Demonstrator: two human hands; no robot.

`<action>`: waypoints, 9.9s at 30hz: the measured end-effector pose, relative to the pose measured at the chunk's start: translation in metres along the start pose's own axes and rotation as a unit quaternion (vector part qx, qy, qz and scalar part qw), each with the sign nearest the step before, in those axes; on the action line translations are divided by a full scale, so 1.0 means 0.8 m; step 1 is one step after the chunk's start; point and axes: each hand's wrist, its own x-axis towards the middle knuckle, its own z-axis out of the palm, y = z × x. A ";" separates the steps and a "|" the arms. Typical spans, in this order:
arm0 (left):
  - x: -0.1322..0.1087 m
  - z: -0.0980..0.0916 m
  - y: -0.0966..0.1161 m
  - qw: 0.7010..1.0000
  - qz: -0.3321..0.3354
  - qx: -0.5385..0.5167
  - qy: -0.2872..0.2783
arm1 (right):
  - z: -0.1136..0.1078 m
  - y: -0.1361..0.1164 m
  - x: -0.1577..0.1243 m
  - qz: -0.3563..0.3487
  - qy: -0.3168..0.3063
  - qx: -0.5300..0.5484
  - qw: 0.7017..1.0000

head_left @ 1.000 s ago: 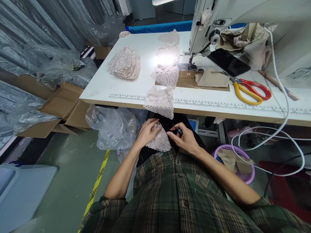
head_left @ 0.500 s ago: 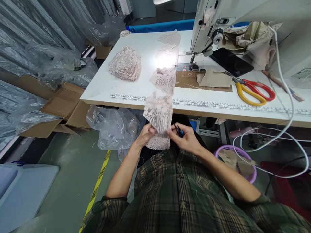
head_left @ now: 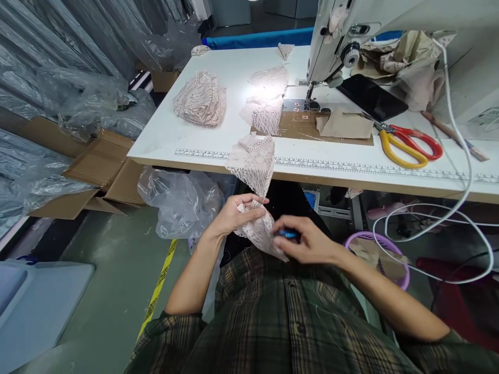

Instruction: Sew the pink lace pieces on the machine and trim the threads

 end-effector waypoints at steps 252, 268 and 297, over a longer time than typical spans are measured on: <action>-0.018 0.010 -0.016 0.999 0.027 -0.013 0.041 | 0.016 0.026 0.044 0.069 0.048 0.041 0.996; 0.034 0.035 0.023 0.939 0.180 0.226 0.185 | -0.004 0.040 0.028 0.071 0.229 -0.004 0.971; -0.067 0.064 -0.056 0.942 0.150 0.298 0.039 | 0.029 0.013 0.046 0.120 0.276 -0.024 0.953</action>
